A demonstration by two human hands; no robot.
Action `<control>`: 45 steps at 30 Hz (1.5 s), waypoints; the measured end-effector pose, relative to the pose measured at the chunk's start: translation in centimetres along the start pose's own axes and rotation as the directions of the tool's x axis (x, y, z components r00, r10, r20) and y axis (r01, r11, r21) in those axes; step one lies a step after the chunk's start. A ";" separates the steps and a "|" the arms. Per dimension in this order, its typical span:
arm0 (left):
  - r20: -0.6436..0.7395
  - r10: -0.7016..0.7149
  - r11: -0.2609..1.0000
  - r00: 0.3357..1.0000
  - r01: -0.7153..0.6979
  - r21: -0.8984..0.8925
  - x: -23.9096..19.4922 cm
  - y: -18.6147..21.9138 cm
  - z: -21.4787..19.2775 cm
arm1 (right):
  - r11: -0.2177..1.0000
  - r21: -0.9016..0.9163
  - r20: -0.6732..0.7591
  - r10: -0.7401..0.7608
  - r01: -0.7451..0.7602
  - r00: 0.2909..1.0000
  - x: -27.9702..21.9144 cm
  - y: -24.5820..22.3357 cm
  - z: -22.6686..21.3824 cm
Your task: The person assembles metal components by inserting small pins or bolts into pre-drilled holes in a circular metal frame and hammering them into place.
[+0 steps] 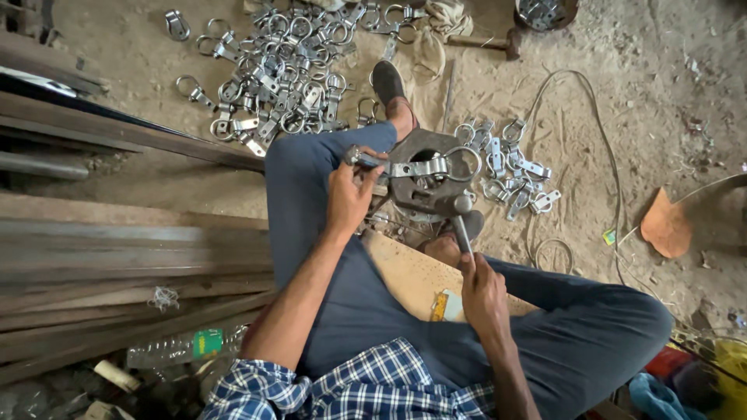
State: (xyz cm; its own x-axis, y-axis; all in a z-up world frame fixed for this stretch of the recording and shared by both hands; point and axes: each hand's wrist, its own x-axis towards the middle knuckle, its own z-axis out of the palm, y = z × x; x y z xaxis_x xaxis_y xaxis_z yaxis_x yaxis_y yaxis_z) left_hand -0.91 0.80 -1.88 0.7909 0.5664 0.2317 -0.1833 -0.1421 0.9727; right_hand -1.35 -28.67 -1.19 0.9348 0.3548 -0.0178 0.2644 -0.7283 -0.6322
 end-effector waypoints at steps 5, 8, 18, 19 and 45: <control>0.054 0.001 0.996 0.999 -0.006 0.094 -0.2 0.5 0.3 | 0.955 -0.133 -0.161 -0.286 0.267 0.945 -0.3 -0.4 -0.1; 0.070 0.039 0.988 0.997 -0.049 0.150 -0.1 0.9 0.5 | 0.993 0.050 0.084 0.099 -0.103 0.992 -0.1 -0.7 -0.6; 0.116 0.066 0.970 0.991 -0.092 0.227 0.5 1.8 0.6 | 0.997 0.009 0.020 0.075 -0.075 0.997 -0.1 -1.4 -0.7; 0.120 0.052 0.971 0.991 -0.079 0.228 0.5 1.9 0.7 | 0.999 -0.013 0.002 0.047 -0.047 0.999 -0.1 -1.3 -0.6; 0.240 0.219 0.904 0.946 -0.289 0.315 0.7 -1.2 1.3 | 0.369 0.926 -0.066 -0.050 0.080 0.997 6.0 -6.8 -9.2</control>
State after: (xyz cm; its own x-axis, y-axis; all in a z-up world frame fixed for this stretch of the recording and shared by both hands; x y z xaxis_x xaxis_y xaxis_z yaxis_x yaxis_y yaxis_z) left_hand 0.58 0.31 -2.86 0.8481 0.3097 0.4300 -0.2106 -0.5476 0.8098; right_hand 4.68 -27.00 10.10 0.9339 0.3515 0.0654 -0.0473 0.3027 -0.9519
